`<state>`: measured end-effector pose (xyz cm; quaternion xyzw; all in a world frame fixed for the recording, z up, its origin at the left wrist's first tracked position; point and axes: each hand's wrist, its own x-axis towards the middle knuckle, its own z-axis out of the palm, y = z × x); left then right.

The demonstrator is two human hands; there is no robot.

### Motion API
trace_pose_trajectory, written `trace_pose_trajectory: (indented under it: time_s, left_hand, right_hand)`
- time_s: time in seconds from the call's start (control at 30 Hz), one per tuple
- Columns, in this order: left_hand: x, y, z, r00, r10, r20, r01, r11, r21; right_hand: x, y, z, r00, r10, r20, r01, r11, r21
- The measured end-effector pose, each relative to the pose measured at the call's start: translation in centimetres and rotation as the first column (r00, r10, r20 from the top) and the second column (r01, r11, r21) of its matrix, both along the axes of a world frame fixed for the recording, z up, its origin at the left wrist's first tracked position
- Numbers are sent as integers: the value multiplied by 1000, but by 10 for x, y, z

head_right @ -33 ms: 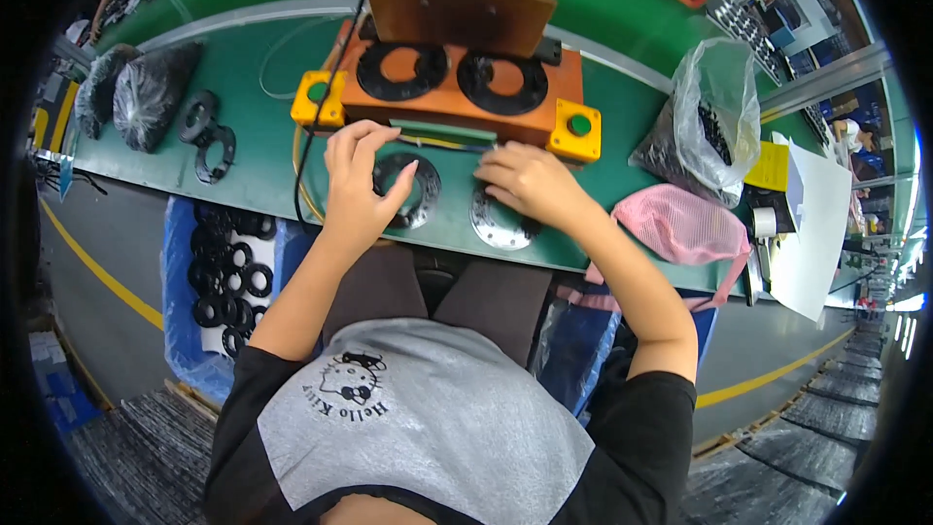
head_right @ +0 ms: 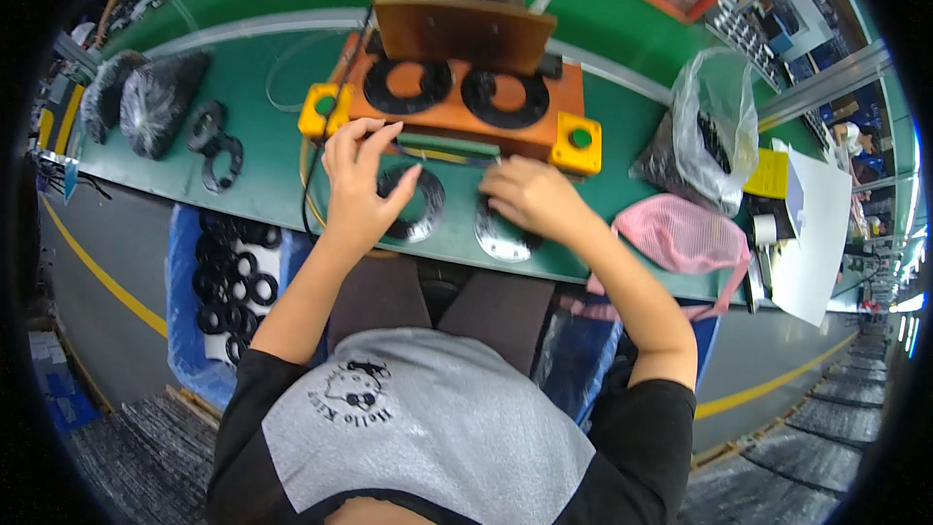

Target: The person assembles black circular plastic components by hand using a specialized assembly jig at a factory workstation.

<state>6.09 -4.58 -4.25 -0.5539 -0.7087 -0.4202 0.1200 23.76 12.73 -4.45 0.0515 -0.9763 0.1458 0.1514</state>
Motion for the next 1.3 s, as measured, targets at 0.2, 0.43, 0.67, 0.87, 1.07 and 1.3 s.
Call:
trace_pose_trajectory:
  time_s: [0.2, 0.43, 0.67, 0.87, 1.07, 1.3]
  left_hand:
    - [-27, 19, -13, 974, -10, -228, -36, 980, -195]
    - [-29, -12, -2, 960, -112, -259, 129, 990, 51]
    - [-10, -23, 39, 534, -375, 757, -41, 883, 467]
    - [30, -5, 28, 378, -483, 790, 34, 860, 509]
    - [66, -4, 6, 485, -475, 734, 384, 870, 309]
    - [21, -39, -10, 873, -198, 445, 270, 957, -105]
  right_hand:
    - [7, -32, 26, 786, -412, -461, 499, 863, 79]
    - [9, -29, -15, 665, -550, -505, 662, 748, 57]
    - [0, -56, 25, 493, -740, -458, 292, 636, -714]
    - [1, -92, 48, 753, -642, -146, -401, -272, -874]
    - [26, -91, 19, 808, -571, -143, -398, -351, -848]
    - [221, -54, 26, 181, -983, -42, -333, -21, -943]
